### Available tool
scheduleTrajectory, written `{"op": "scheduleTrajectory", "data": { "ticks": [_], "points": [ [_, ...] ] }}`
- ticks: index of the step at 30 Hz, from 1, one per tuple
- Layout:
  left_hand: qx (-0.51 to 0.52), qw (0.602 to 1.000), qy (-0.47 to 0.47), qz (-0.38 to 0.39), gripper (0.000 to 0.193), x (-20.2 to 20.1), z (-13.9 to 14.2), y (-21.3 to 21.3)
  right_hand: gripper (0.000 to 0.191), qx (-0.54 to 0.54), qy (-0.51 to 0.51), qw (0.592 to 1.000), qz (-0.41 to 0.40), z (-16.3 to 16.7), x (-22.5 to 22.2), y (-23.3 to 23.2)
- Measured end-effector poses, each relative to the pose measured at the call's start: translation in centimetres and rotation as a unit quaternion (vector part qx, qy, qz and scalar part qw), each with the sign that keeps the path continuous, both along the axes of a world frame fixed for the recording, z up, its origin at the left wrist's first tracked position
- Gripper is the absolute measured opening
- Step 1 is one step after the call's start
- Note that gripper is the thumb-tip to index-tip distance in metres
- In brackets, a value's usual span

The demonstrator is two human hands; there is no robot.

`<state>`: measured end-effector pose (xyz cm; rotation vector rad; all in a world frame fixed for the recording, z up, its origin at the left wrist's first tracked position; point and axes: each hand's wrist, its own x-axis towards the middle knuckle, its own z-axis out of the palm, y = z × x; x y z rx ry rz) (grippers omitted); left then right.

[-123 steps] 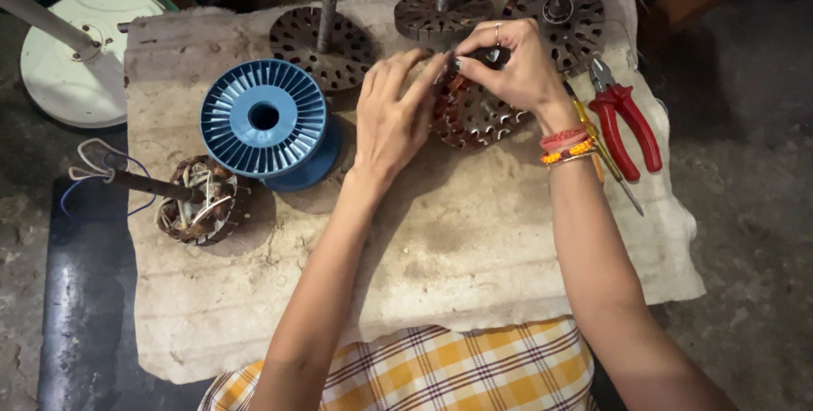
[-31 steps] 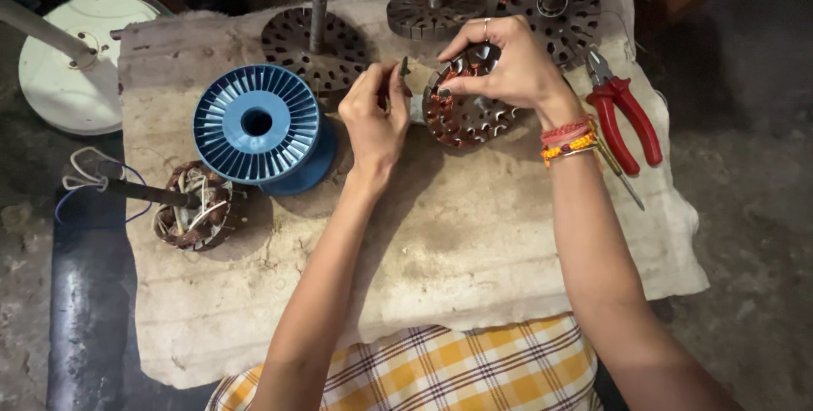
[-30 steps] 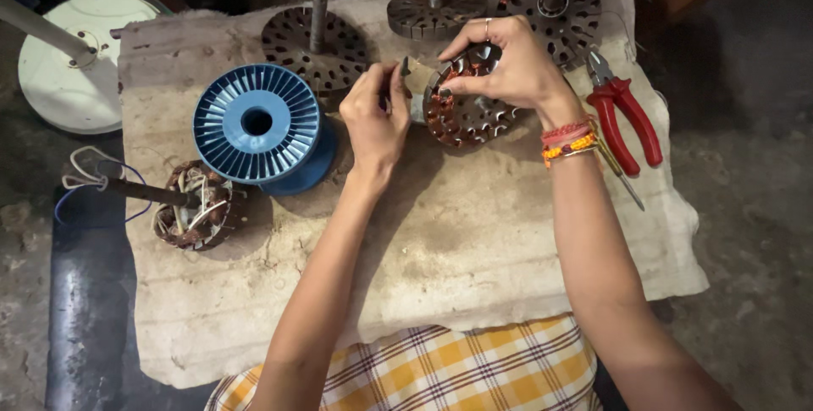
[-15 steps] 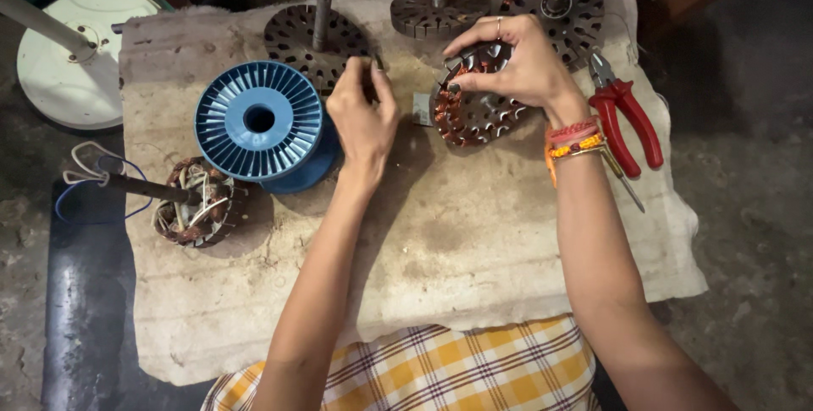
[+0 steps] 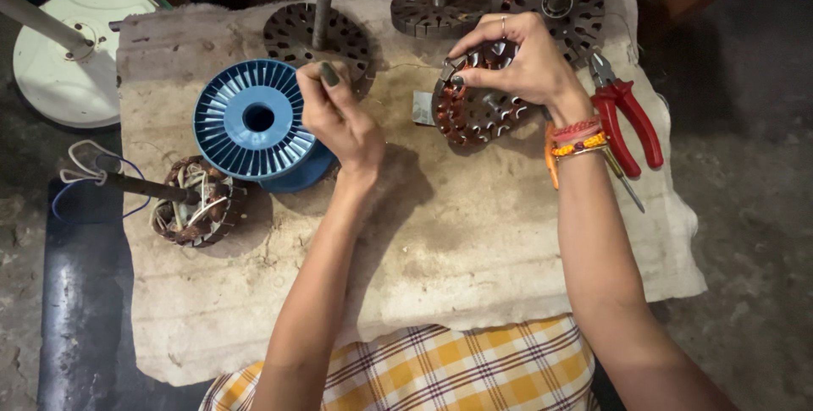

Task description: The person inserts insulated copper wire loops into the slots of a fan motor stator, working around the ring by hand. They then lift the blue rotor hub, position it over the stator, and press it down to seat the assembly, adjusting the parts as they fit together.

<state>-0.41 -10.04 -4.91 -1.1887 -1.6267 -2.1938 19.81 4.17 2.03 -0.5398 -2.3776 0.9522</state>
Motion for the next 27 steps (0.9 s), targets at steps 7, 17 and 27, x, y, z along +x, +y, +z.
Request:
{"op": "scheduleTrajectory", "data": {
  "ticks": [7, 17, 27],
  "points": [
    [-0.136, 0.877, 0.403, 0.226, 0.051, 1.9, 0.4, 0.3, 0.026, 0.011, 0.013, 1.000, 0.015, 0.2, -0.2, -0.1],
    [-0.217, 0.900, 0.377, -0.013, 0.016, 2.4, 2.8, -1.0, 0.029, 0.006, 0.007, 1.000, 0.007, 0.5, -0.2, -0.5],
    [-0.122, 0.826, -0.226, -0.503, 0.018, 1.3, 0.9, 0.8, 0.031, 0.013, 0.010, 1.000, 0.019, 0.4, -0.3, -0.4]
  ]
}}
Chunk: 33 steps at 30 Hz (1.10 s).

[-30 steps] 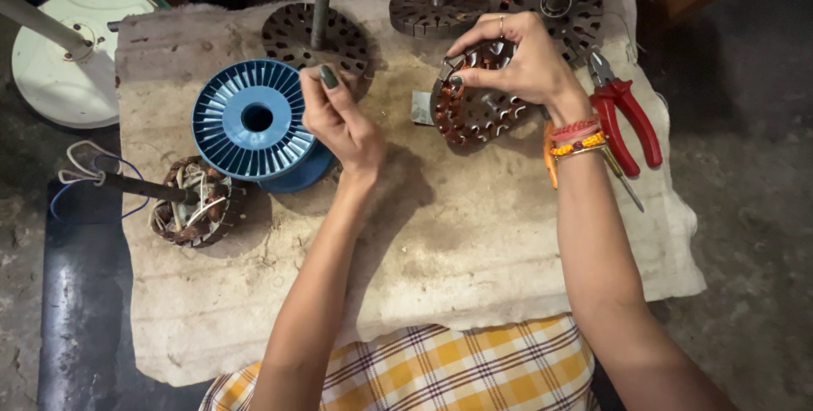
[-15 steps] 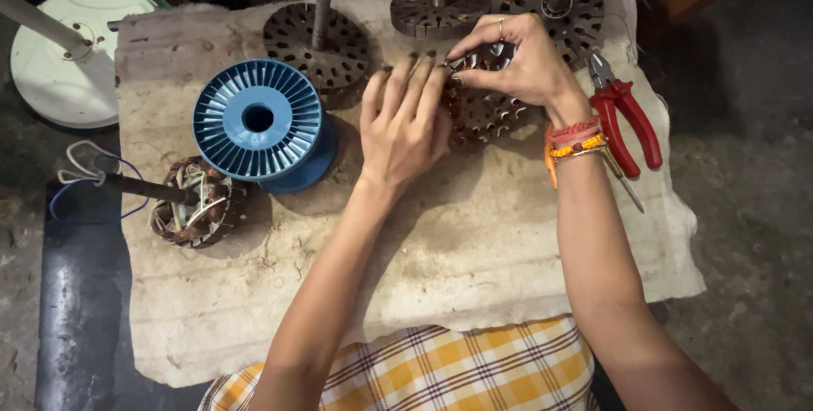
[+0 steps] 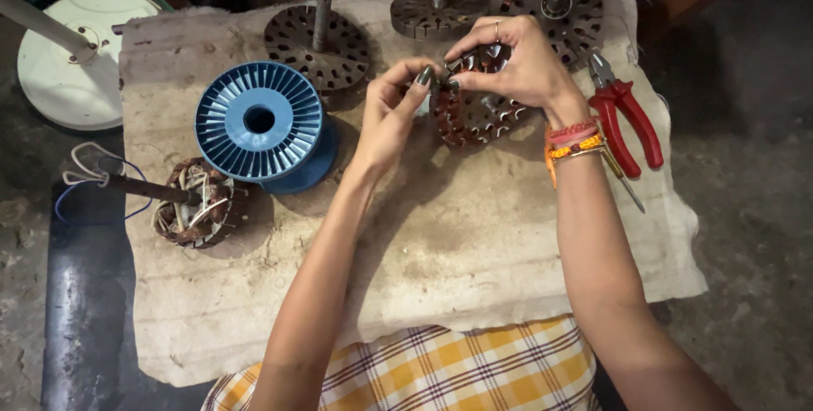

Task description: The person inserts insulated copper wire loops into the slots of a fan motor stator, working around the ring by hand. They then lift the blue rotor hub, position it over the stator, and press it down to seat the assembly, adjusting the parts as they fit together.

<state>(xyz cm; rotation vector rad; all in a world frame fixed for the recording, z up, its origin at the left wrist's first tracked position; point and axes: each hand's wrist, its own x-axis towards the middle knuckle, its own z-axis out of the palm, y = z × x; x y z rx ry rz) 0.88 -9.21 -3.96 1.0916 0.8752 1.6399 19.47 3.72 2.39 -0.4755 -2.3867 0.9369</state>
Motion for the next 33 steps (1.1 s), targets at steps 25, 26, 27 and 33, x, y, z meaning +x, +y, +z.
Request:
{"op": "scheduleTrajectory", "data": {
  "ticks": [25, 26, 27, 33],
  "points": [
    [0.055, 0.989, -0.008, 0.141, 0.058, -2.0, -1.2, 0.0, 0.037, -0.013, 0.001, 1.000, -0.009, 0.4, 0.1, -0.3],
    [0.055, 0.989, -0.013, 0.135, 0.059, -2.1, -1.0, -0.1, 0.036, 0.002, 0.001, 1.000, -0.008, 0.4, 0.1, -0.2],
    [0.050, 0.992, -0.027, 0.111, 0.062, -2.2, -0.9, -0.2, 0.034, 0.016, 0.000, 1.000, -0.007, 0.3, 0.1, -0.1],
    [0.049, 0.980, -0.186, -0.044, 0.080, -2.7, -0.7, -0.4, 0.030, 0.012, -0.003, 1.000, -0.003, 0.0, 0.2, 0.1]
  ]
}}
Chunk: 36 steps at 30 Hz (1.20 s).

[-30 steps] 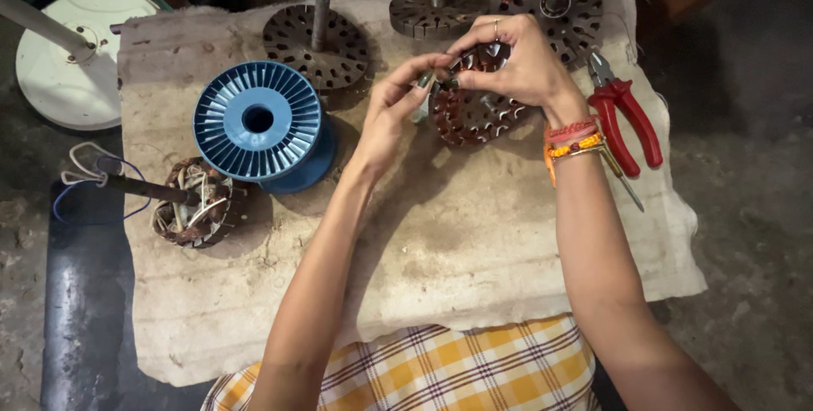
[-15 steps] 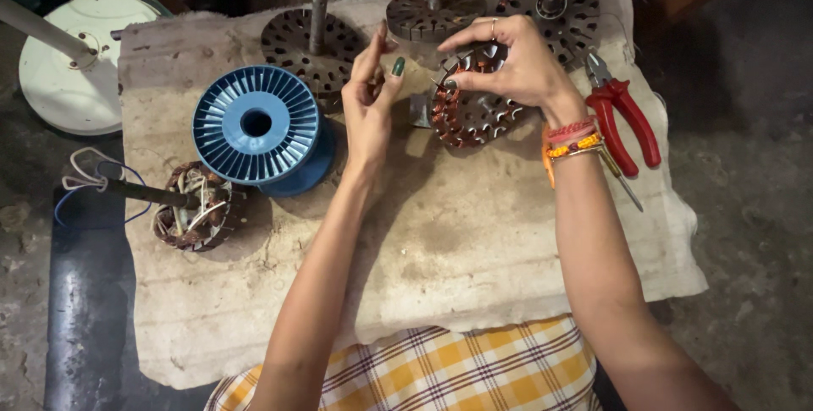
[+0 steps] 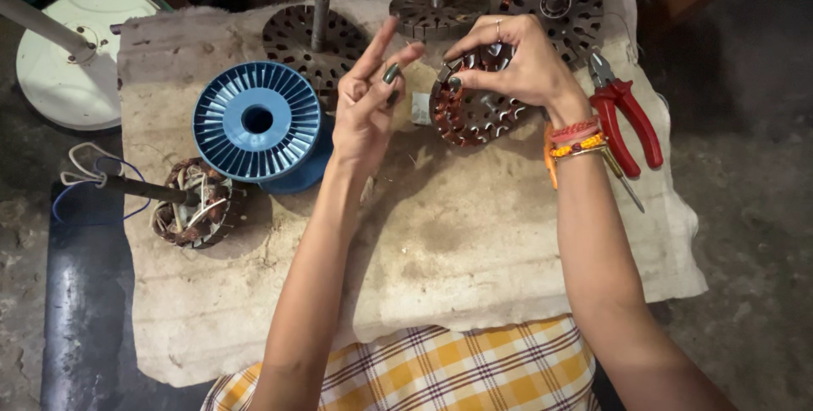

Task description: The person inserts insulated copper wire loops into the slots of a fan motor stator, working around the ring by hand. They then lift the blue rotor hub, position it over the stator, and press it down to seat the assembly, adjusting the parts as they fit together.

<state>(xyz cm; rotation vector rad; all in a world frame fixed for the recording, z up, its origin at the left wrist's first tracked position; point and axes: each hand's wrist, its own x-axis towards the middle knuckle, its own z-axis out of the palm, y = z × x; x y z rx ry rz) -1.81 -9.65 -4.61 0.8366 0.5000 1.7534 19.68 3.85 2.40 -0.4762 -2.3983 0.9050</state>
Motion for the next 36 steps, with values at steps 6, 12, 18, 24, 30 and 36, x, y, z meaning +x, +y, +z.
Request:
{"op": "scheduleTrajectory", "data": {
  "ticks": [6, 12, 18, 24, 30, 36],
  "points": [
    [0.053, 0.995, -0.084, -0.029, 0.089, -1.1, 0.6, -0.1, 0.037, 0.030, 0.004, 0.999, 0.019, 0.1, -0.2, 0.2],
    [-0.022, 0.985, 0.044, 0.163, 0.067, -1.0, -0.2, 0.4, 0.017, -0.004, 0.008, 1.000, -0.016, -0.2, -0.2, -0.3],
    [-0.196, 0.839, 0.355, 0.363, 0.049, 0.6, -2.0, 0.8, 0.017, -0.026, 0.038, 0.999, -0.001, 0.0, -0.2, -0.3],
    [0.036, 0.550, 0.662, 0.508, 0.071, 2.1, -3.0, 0.4, 0.016, -0.037, 0.031, 0.999, -0.019, 0.1, -0.4, -0.6],
    [0.051, 0.350, 0.802, 0.482, 0.074, 3.2, -1.8, -0.3, 0.012, -0.025, 0.033, 0.999, -0.011, 0.2, -0.6, -0.6],
    [-0.009, 0.576, 0.740, 0.347, 0.023, 2.8, 0.0, -0.7, 0.020, -0.020, 0.029, 0.999, -0.005, 0.3, -0.3, -0.6]
  ]
}}
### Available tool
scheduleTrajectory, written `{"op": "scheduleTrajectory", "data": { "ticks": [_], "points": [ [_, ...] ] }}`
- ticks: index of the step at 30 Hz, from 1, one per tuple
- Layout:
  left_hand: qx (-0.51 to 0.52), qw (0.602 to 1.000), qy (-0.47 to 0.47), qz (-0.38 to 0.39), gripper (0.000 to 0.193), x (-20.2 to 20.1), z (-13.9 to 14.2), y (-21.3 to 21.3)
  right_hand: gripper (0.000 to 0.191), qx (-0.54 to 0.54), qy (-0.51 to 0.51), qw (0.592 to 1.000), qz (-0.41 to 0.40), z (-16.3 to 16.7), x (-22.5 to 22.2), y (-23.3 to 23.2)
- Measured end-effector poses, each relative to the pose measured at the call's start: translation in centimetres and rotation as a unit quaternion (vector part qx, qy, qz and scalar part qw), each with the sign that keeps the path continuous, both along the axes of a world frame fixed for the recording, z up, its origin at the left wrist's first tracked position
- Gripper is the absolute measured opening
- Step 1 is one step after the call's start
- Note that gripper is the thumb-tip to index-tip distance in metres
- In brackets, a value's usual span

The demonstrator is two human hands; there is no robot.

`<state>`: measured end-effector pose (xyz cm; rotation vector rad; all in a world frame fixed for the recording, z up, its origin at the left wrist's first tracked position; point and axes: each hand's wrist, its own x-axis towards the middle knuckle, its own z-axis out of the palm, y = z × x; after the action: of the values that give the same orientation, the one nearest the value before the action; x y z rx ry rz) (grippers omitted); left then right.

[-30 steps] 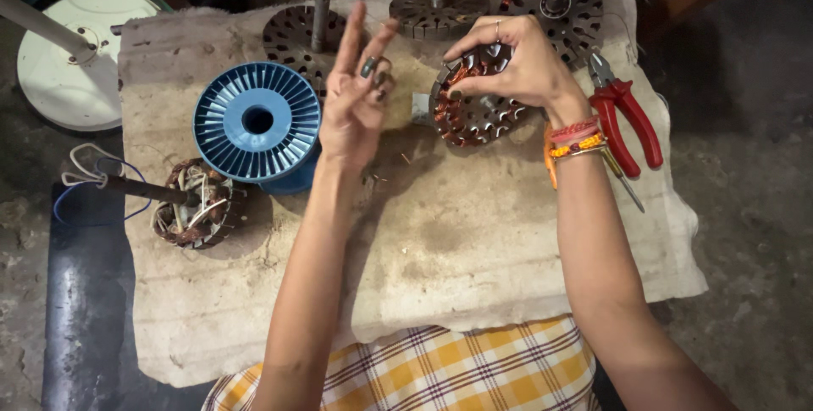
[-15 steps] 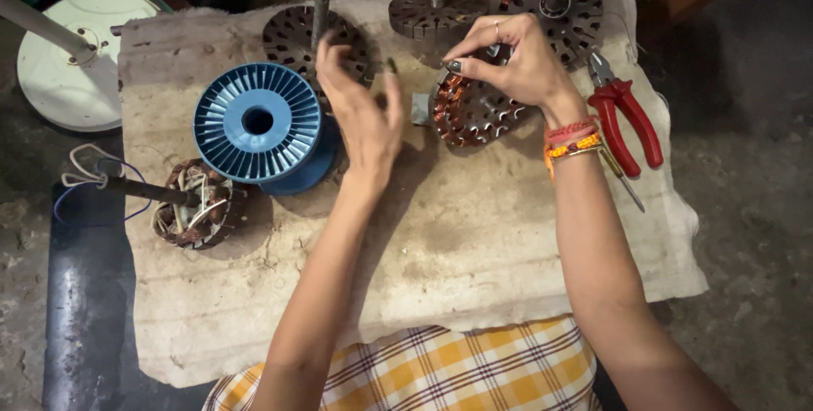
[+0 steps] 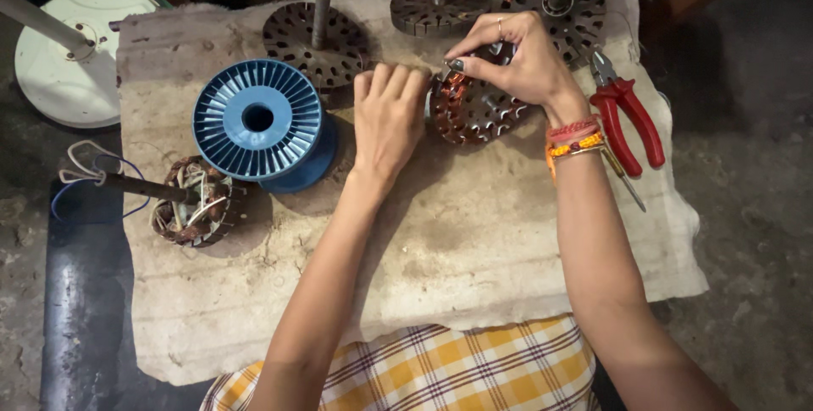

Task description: The person inserts insulated copper wire loops into the slots of a fan motor stator, working around the ring by hand. They then lift the blue rotor hub, position it over the stator, and press it down to seat the assembly, adjusting the parts as they fit together.

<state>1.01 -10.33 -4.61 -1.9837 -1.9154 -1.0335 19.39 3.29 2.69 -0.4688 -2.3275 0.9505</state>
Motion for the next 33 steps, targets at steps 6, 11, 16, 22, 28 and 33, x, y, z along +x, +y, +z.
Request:
{"op": "scheduleTrajectory", "data": {
  "ticks": [6, 11, 16, 22, 28, 33],
  "points": [
    [-0.007, 0.893, -0.441, -0.092, 0.013, -0.1, -0.9, 1.2, 0.033, -0.013, -0.004, 1.000, -0.001, 0.1, 0.2, 0.1],
    [-0.101, 0.683, -0.674, -0.263, 0.030, -1.2, -0.2, 1.0, 0.039, -0.009, -0.005, 1.000, -0.003, 0.0, 0.3, 0.2],
    [-0.076, 0.539, -0.782, -0.303, 0.055, -2.0, 0.1, 1.4, 0.042, -0.009, -0.007, 1.000, -0.013, -0.2, 0.2, 0.5],
    [0.022, 0.697, -0.703, -0.140, 0.039, -3.7, -2.1, 2.2, 0.041, -0.020, -0.020, 0.999, -0.025, -0.3, 0.4, 0.4],
    [0.157, 0.764, -0.610, -0.139, 0.023, -2.5, -1.4, 1.4, 0.031, -0.013, -0.012, 1.000, -0.011, -0.6, 0.5, 0.6],
    [0.202, 0.715, -0.632, -0.220, 0.021, -2.6, 0.5, 0.4, 0.020, 0.023, -0.001, 1.000, 0.013, -0.7, 0.2, 0.9]
  ]
}}
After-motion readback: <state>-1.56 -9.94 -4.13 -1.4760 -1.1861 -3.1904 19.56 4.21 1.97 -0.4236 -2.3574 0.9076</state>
